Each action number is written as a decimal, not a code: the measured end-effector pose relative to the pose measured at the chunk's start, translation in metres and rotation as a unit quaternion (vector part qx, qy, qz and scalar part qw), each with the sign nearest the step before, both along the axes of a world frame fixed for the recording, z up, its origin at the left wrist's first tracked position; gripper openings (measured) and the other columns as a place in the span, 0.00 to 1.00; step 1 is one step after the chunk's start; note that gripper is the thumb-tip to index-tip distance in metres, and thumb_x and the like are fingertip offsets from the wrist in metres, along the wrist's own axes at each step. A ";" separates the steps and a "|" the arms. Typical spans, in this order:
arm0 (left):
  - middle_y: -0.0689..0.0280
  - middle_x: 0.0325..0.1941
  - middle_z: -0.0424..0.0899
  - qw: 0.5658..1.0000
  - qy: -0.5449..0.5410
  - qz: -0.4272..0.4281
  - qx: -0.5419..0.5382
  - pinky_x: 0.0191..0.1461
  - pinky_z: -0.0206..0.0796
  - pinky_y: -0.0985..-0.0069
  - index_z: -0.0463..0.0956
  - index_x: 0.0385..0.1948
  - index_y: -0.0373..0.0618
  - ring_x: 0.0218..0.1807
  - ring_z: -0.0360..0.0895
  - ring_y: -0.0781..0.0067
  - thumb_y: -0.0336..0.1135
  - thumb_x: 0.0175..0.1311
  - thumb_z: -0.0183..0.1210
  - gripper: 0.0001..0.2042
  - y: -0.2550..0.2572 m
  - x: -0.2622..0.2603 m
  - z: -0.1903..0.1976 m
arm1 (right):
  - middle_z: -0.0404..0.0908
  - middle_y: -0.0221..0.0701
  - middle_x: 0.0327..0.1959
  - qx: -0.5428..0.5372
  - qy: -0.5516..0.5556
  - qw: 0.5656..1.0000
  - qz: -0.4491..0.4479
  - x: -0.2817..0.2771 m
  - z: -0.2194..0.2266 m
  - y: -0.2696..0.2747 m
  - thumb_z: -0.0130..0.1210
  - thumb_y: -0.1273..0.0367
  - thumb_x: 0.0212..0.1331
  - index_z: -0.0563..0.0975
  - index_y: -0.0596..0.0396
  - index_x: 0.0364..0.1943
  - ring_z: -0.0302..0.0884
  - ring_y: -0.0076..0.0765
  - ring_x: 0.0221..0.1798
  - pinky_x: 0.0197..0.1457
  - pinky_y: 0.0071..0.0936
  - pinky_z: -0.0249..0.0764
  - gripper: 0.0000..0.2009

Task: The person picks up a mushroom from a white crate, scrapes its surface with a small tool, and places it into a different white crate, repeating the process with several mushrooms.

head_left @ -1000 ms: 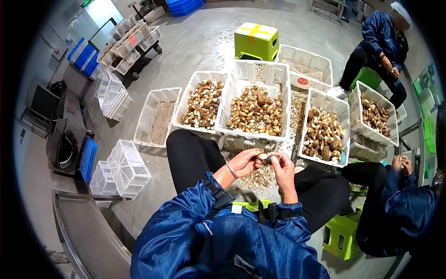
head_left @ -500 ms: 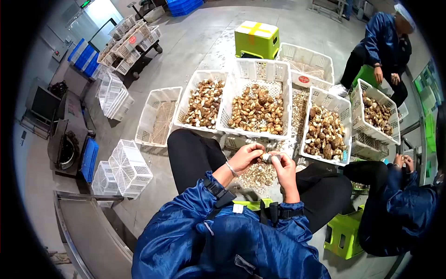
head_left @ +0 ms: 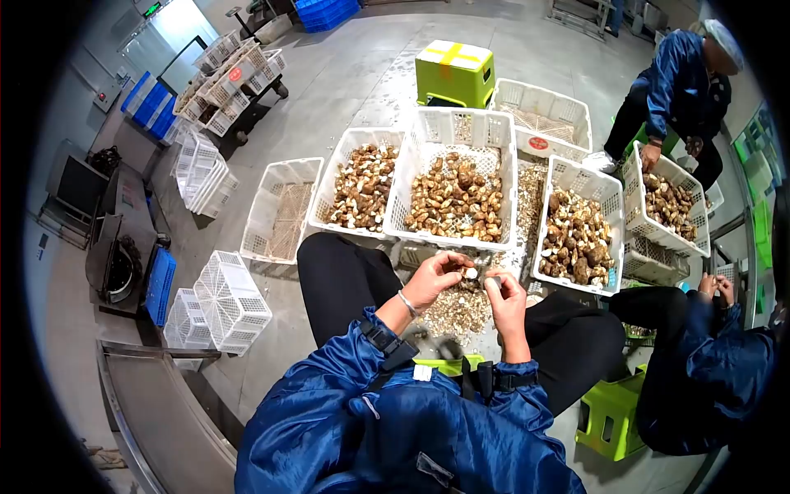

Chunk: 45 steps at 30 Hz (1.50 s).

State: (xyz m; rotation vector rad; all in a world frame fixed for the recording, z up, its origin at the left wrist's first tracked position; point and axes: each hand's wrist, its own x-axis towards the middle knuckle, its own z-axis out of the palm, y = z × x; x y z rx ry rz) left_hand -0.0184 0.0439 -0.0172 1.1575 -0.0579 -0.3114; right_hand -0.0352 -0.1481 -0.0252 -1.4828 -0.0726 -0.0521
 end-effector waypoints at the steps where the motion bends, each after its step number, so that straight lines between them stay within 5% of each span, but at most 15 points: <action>1: 0.66 0.50 0.79 1.000 -0.003 0.004 0.014 0.55 0.68 0.77 0.73 0.45 0.43 0.50 0.76 0.76 0.21 0.61 0.56 0.12 0.000 0.000 0.000 | 0.78 0.25 0.39 0.009 0.001 1.000 -0.005 0.000 -0.001 0.000 0.57 0.73 0.61 0.76 0.59 0.29 0.67 0.14 0.32 0.35 0.15 0.64 0.05; 5: 0.66 0.50 0.80 0.995 0.000 0.042 0.091 0.52 0.70 0.78 0.74 0.49 0.41 0.47 0.77 0.78 0.21 0.59 0.56 0.15 0.009 0.005 0.012 | 0.77 0.22 0.34 0.033 0.022 0.998 -0.044 0.001 -0.002 0.000 0.58 0.72 0.62 0.78 0.59 0.32 0.66 0.13 0.30 0.35 0.15 0.64 0.04; 8: 0.63 0.45 0.81 0.970 -0.019 0.185 0.159 0.41 0.71 0.82 0.75 0.48 0.39 0.40 0.76 0.79 0.20 0.57 0.56 0.16 0.044 0.026 0.017 | 0.75 0.19 0.30 0.052 0.048 0.995 -0.073 0.003 -0.009 -0.001 0.58 0.71 0.63 0.79 0.59 0.35 0.65 0.12 0.30 0.34 0.15 0.63 0.05; 10: 0.62 0.49 0.79 0.946 -0.034 0.305 0.101 0.46 0.72 0.80 0.73 0.51 0.38 0.43 0.77 0.77 0.20 0.56 0.56 0.19 0.086 0.051 0.000 | 0.73 0.18 0.27 0.035 0.044 0.995 -0.081 0.004 -0.006 0.000 0.58 0.69 0.63 0.79 0.59 0.37 0.64 0.12 0.29 0.33 0.15 0.63 0.07; 12: 0.57 0.57 0.74 0.880 -0.073 0.411 0.225 0.57 0.67 0.74 0.68 0.58 0.33 0.54 0.75 0.67 0.24 0.54 0.60 0.26 0.107 0.066 0.026 | 0.73 0.18 0.27 0.044 0.070 0.994 -0.077 0.005 -0.008 0.004 0.59 0.68 0.63 0.79 0.58 0.35 0.62 0.11 0.28 0.32 0.15 0.61 0.07; 13: 0.54 0.56 0.74 0.774 -0.144 0.463 0.408 0.58 0.67 0.69 0.68 0.57 0.32 0.55 0.74 0.62 0.27 0.54 0.61 0.26 0.142 0.085 -0.006 | 0.73 0.18 0.26 0.041 0.075 0.994 -0.070 0.006 -0.004 0.006 0.59 0.68 0.63 0.79 0.58 0.34 0.62 0.11 0.28 0.31 0.15 0.60 0.07; 15: 0.51 0.55 0.75 0.760 -0.112 0.416 0.487 0.59 0.67 0.67 0.70 0.56 0.32 0.56 0.74 0.60 0.30 0.53 0.62 0.26 0.165 0.111 -0.011 | 0.73 0.18 0.26 -0.009 0.066 0.996 -0.054 0.009 -0.004 0.010 0.58 0.69 0.62 0.78 0.58 0.31 0.61 0.11 0.26 0.29 0.15 0.59 0.06; 17: 0.53 0.49 0.79 0.843 -0.091 0.345 0.402 0.55 0.69 0.68 0.74 0.52 0.35 0.52 0.78 0.60 0.33 0.52 0.63 0.23 0.151 0.138 -0.038 | 0.72 0.17 0.25 0.008 0.077 0.996 -0.053 0.011 0.001 0.016 0.58 0.69 0.62 0.78 0.58 0.31 0.60 0.11 0.26 0.28 0.15 0.58 0.06; 19: 0.54 0.46 0.83 0.795 -0.149 0.216 0.547 0.51 0.72 0.69 0.79 0.48 0.39 0.46 0.82 0.58 0.39 0.52 0.64 0.21 0.107 0.152 -0.026 | 0.70 0.16 0.22 0.022 0.078 0.995 -0.050 0.014 -0.005 0.021 0.58 0.70 0.62 0.78 0.58 0.31 0.60 0.10 0.24 0.27 0.16 0.57 0.06; 21: 0.56 0.44 0.84 0.836 -0.096 0.060 0.536 0.52 0.72 0.68 0.81 0.45 0.45 0.44 0.82 0.59 0.44 0.51 0.63 0.20 0.075 0.177 -0.049 | 0.70 0.17 0.22 0.038 0.090 0.993 -0.064 0.018 0.001 0.029 0.58 0.70 0.62 0.78 0.58 0.32 0.60 0.11 0.24 0.27 0.15 0.57 0.06; 25: 0.55 0.37 0.84 0.685 -0.250 -0.141 0.670 0.47 0.72 0.62 0.84 0.38 0.49 0.40 0.80 0.52 0.42 0.50 0.61 0.14 0.040 0.238 -0.146 | 0.71 0.18 0.25 0.050 0.121 0.986 -0.103 0.027 0.009 0.042 0.57 0.71 0.62 0.78 0.60 0.36 0.62 0.11 0.26 0.29 0.13 0.59 0.05; 28: 0.53 0.42 0.84 0.622 -0.155 -0.287 0.711 0.52 0.72 0.60 0.84 0.40 0.49 0.46 0.80 0.49 0.35 0.50 0.59 0.14 0.010 0.267 -0.155 | 0.72 0.18 0.27 0.084 0.151 0.981 -0.089 0.035 0.015 0.046 0.56 0.73 0.63 0.78 0.60 0.37 0.62 0.10 0.27 0.29 0.13 0.59 0.04; 33: 0.47 0.44 0.83 0.579 -0.092 -0.332 0.739 0.47 0.74 0.57 0.81 0.40 0.36 0.47 0.80 0.47 0.33 0.55 0.57 0.14 -0.017 0.305 -0.192 | 0.75 0.25 0.34 0.155 0.199 0.964 -0.080 0.056 0.006 0.045 0.54 0.75 0.63 0.76 0.63 0.42 0.70 0.14 0.32 0.35 0.15 0.68 0.06; 41: 0.50 0.44 0.83 0.542 -0.039 -0.377 0.750 0.51 0.73 0.60 0.81 0.40 0.41 0.48 0.80 0.49 0.39 0.48 0.62 0.17 -0.013 0.316 -0.210 | 0.77 0.27 0.34 0.206 0.232 0.947 -0.080 0.059 -0.025 0.042 0.54 0.74 0.64 0.75 0.63 0.43 0.72 0.17 0.32 0.37 0.17 0.71 0.07; 45: 0.54 0.31 0.84 0.725 -0.017 -0.296 0.622 0.38 0.73 0.66 0.82 0.30 0.38 0.33 0.81 0.59 0.50 0.45 0.66 0.21 0.024 0.322 -0.204 | 0.77 0.26 0.33 0.195 0.237 0.948 -0.084 0.056 -0.010 0.040 0.53 0.72 0.65 0.75 0.63 0.43 0.72 0.18 0.30 0.36 0.18 0.71 0.07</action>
